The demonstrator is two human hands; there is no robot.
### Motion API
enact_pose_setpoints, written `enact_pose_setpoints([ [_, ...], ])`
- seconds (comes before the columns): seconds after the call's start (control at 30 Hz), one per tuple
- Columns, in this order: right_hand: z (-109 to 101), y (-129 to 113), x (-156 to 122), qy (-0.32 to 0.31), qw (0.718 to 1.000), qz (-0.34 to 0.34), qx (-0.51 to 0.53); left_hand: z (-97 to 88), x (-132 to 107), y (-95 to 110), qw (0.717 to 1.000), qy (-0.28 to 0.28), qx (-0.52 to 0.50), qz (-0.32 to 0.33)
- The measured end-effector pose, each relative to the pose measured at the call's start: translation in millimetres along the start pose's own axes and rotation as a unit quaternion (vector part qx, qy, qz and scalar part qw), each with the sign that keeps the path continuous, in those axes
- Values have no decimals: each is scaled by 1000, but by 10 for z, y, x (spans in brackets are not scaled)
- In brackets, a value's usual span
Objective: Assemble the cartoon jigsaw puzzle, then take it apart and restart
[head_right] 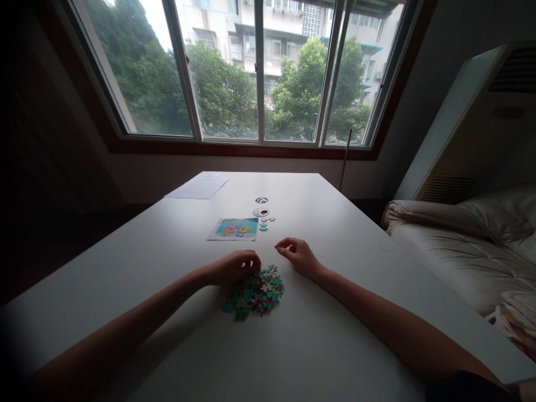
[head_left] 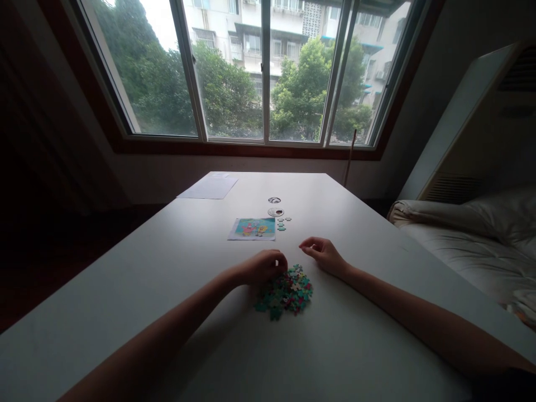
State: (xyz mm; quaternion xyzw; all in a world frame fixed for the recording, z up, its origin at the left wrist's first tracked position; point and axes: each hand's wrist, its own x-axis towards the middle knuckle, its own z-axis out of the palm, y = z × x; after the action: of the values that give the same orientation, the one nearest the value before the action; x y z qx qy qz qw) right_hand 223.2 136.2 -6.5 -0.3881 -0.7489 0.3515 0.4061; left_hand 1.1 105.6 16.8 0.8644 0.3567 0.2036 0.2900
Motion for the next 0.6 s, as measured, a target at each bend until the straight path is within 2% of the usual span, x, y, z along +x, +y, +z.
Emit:
enact_pose_setpoints([
  [0.1,19,-72,-24,3,999,-24,-41,-1,14,-21,999,21,-27,-10],
  [0.3,73,-152,-138,2,974,-151,-170,97,93,-82,990,125,-51,-42],
  [0.43,99,-171,-174,-10,958,-188,-218,161,106,-56,984,165,-61,-41],
  [0.6,93,-194,-176,-2,943,-217,-251,187,96,8,979,186,-74,-30],
])
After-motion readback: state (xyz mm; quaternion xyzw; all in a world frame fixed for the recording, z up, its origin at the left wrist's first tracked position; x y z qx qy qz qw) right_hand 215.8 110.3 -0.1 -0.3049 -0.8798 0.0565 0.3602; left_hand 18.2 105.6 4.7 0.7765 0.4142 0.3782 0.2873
